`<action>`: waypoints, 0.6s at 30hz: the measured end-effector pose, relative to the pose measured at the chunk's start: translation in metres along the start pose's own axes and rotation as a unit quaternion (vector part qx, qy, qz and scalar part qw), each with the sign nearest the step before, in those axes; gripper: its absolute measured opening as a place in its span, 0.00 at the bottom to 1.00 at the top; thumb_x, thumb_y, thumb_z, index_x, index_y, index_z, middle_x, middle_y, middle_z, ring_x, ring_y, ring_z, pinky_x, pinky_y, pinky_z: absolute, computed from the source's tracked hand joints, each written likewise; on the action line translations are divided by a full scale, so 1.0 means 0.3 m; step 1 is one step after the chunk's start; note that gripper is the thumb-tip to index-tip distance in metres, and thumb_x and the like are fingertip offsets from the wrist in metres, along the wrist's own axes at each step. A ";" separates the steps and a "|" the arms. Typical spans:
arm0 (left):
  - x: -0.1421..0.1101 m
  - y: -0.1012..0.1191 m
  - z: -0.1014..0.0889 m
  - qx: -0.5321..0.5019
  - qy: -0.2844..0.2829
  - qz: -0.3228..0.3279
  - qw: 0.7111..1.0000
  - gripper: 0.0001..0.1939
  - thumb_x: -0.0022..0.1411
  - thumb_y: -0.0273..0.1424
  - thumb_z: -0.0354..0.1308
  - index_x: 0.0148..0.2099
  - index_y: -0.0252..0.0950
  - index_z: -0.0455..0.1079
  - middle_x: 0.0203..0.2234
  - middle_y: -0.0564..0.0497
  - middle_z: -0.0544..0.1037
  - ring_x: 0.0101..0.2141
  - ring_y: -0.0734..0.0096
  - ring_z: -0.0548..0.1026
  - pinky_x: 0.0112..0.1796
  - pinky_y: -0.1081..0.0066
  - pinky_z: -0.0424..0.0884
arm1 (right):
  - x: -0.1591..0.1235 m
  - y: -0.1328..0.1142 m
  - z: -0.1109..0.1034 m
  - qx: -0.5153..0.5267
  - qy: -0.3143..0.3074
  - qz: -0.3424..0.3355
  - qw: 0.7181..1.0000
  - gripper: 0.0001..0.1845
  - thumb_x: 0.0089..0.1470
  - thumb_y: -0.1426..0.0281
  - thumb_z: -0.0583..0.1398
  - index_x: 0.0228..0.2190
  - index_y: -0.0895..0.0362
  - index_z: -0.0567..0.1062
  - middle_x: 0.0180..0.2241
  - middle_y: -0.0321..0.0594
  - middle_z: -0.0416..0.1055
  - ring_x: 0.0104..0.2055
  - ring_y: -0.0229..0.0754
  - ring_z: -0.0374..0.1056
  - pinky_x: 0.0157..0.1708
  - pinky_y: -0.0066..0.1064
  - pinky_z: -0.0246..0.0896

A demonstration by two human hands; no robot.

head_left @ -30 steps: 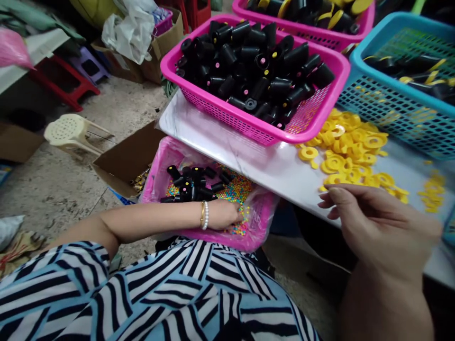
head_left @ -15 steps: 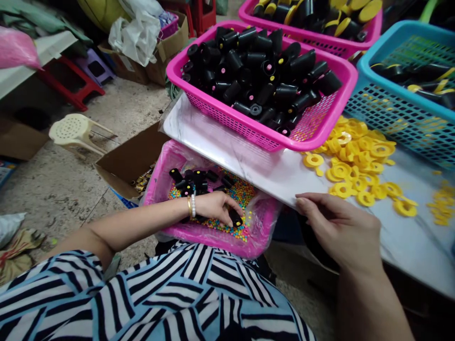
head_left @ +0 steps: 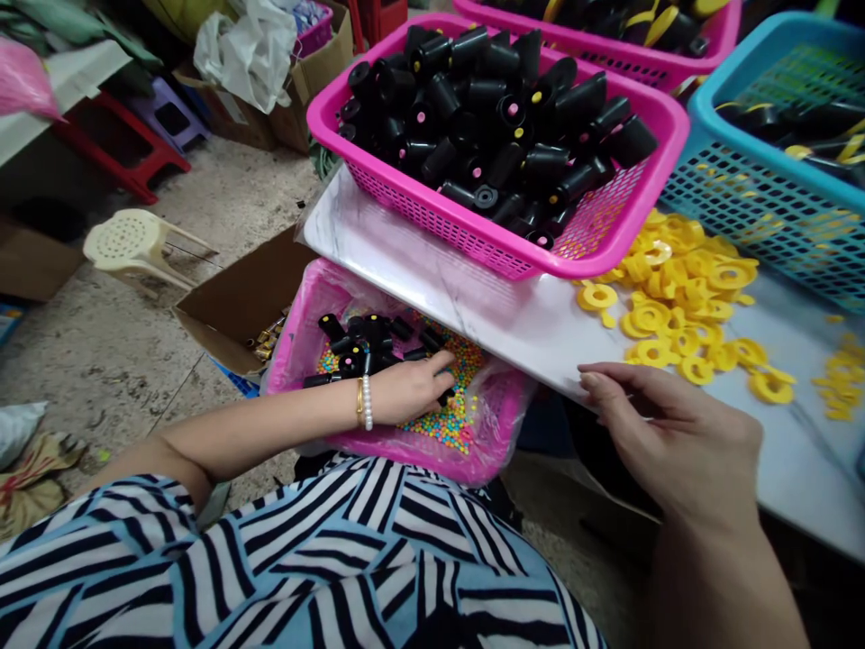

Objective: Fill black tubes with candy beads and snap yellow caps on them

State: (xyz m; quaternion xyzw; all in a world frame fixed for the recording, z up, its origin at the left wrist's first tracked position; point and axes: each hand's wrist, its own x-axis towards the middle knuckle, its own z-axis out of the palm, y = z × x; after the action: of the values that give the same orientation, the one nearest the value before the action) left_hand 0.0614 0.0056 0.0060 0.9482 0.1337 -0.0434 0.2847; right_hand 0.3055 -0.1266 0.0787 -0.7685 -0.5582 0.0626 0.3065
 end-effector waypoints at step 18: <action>0.011 0.086 -0.182 -0.284 0.229 0.141 0.920 0.11 0.66 0.30 0.58 0.51 0.35 0.74 0.45 0.44 0.81 0.46 0.66 0.78 0.51 0.67 0.71 | 0.189 0.010 0.110 -0.198 0.052 -0.149 0.967 0.13 0.61 0.64 0.58 0.35 0.58 0.81 0.40 0.50 0.78 0.45 0.55 0.70 0.50 0.49 0.64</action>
State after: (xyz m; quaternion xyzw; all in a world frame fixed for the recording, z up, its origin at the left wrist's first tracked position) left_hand 0.0720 0.0157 0.0647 0.8208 0.0667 0.2555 0.5065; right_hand 0.3145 -0.0631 0.0644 -0.7246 -0.6507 -0.1356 0.1824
